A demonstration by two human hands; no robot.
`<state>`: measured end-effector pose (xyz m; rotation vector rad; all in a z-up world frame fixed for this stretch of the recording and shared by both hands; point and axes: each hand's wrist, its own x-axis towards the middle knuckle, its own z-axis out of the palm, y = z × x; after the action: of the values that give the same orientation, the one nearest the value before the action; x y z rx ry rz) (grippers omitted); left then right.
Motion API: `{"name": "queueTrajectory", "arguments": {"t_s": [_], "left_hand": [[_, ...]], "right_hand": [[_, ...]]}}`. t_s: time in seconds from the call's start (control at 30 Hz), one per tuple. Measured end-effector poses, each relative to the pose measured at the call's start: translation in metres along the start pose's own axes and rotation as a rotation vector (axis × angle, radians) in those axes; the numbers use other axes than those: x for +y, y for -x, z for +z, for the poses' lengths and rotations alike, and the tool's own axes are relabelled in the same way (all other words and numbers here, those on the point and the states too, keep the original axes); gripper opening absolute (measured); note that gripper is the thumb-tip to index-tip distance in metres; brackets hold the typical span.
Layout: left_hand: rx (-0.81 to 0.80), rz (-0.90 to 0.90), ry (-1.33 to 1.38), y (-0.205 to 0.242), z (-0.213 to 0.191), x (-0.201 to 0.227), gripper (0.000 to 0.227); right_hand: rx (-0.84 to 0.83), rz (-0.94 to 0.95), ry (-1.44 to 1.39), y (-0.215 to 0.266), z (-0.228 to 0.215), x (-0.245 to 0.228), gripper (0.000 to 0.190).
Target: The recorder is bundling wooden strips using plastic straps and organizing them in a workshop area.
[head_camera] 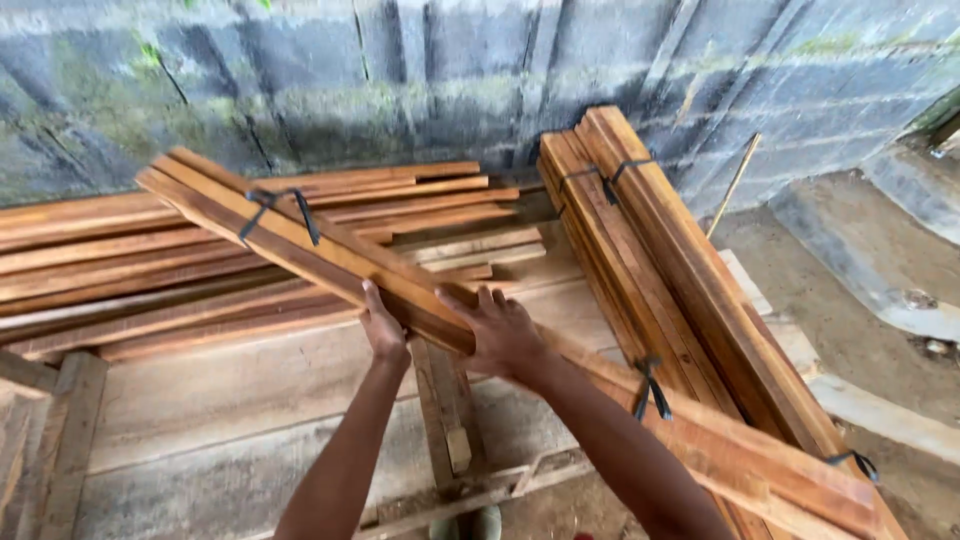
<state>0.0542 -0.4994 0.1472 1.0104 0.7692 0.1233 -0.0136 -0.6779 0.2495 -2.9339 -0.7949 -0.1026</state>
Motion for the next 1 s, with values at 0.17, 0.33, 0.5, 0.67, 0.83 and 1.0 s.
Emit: {"name": "queueTrajectory", "arguments": {"t_s": [0.17,0.33,0.5,0.67,0.83,1.0], "left_hand": [[-0.07,-0.038,-0.113,-0.017,-0.006,-0.011,0.107],[-0.186,-0.068,-0.145,-0.001,0.021,0.034,0.107],[-0.315,-0.007,-0.165,-0.056,0.032,0.002,0.093],[-0.368,0.091,-0.428,-0.005,0.048,0.014,0.096],[-0.32,0.159,-0.921,-0.008,0.059,-0.029,0.093],[-0.454,0.215,-0.624,-0.002,0.089,-0.077,0.092]], "right_hand": [[-0.137,0.086,-0.069,-0.006,0.026,0.013,0.111],[-0.056,0.175,-0.082,-0.026,0.015,0.014,0.111],[-0.05,0.283,-0.133,-0.045,0.027,0.025,0.09],[-0.106,0.352,-0.146,-0.034,0.045,0.051,0.11],[-0.14,0.395,-0.155,-0.009,0.047,0.075,0.109],[-0.135,0.405,-0.168,0.021,0.065,0.117,0.112]]}}
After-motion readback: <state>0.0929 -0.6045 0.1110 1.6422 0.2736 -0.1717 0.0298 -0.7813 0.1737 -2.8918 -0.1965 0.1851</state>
